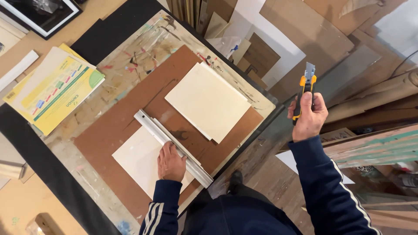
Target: Cut a mat or board using a straight edge and a utility knife.
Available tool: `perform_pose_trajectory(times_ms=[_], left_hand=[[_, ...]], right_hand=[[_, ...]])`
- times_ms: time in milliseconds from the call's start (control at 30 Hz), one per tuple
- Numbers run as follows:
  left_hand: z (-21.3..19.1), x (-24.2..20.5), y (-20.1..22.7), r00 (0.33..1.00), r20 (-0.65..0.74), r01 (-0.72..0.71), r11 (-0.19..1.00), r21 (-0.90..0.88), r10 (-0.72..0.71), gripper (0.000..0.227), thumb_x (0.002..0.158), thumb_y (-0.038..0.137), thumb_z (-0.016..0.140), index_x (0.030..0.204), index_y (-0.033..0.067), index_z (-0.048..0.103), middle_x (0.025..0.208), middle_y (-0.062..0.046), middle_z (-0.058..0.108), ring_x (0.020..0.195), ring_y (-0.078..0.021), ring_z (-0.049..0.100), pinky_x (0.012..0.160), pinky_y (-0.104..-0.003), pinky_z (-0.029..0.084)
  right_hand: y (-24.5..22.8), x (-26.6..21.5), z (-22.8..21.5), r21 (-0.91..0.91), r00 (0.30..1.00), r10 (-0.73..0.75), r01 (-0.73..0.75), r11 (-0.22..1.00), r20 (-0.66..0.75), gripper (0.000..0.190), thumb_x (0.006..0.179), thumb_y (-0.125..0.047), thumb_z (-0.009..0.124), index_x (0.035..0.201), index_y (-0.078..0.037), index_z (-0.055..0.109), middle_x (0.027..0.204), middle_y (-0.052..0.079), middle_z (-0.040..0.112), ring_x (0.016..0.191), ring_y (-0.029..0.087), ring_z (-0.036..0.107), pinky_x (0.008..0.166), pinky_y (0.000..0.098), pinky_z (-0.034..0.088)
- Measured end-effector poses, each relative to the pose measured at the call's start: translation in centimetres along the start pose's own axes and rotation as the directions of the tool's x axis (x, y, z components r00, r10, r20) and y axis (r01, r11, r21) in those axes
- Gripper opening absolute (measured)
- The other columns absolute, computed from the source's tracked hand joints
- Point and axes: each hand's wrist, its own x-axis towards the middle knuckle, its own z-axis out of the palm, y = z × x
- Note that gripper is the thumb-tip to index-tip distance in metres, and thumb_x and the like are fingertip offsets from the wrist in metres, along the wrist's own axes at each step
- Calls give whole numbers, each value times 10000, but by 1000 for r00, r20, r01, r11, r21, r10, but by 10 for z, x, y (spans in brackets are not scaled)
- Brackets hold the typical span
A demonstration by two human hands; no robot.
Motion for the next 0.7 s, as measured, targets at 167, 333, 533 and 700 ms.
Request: perform_pose_trajectory(times_ms=[167,333,533,700], left_hand=[[-27,19,38,998,9,-65,993,-94,66,490,842,260,771,1236,9,624,1328,-127,538,1282,-298,502,1086,-450,414],[-76,21,125,982,18,-94,571,-815,188,350,914,248,717,1161,1,712,1121,-109,704,987,-198,731,842,-329,625],[-60,12,156,944,145,135,55,-989,297,260,930,98,741,1140,-56,728,996,-103,763,904,-134,715,840,-263,596],[-44,2,158,977,173,186,-106,-977,121,179,887,20,793,1031,-68,733,945,-113,769,839,-131,732,784,-259,621]], right_hand=[[-17,-36,8,-11,996,49,-48,999,77,320,1107,-309,611,922,-59,534,770,47,597,627,117,554,561,268,447],[-3,-102,14,-161,925,272,-236,958,266,289,1042,-267,636,899,-29,555,735,62,629,590,109,562,530,252,448],[10,-132,17,-220,829,443,-388,895,341,242,1007,-228,649,920,-10,589,723,57,652,584,93,570,525,237,453],[13,-139,18,-239,802,489,-429,871,342,239,1019,-223,625,923,-8,583,727,66,659,575,101,567,518,244,454]])
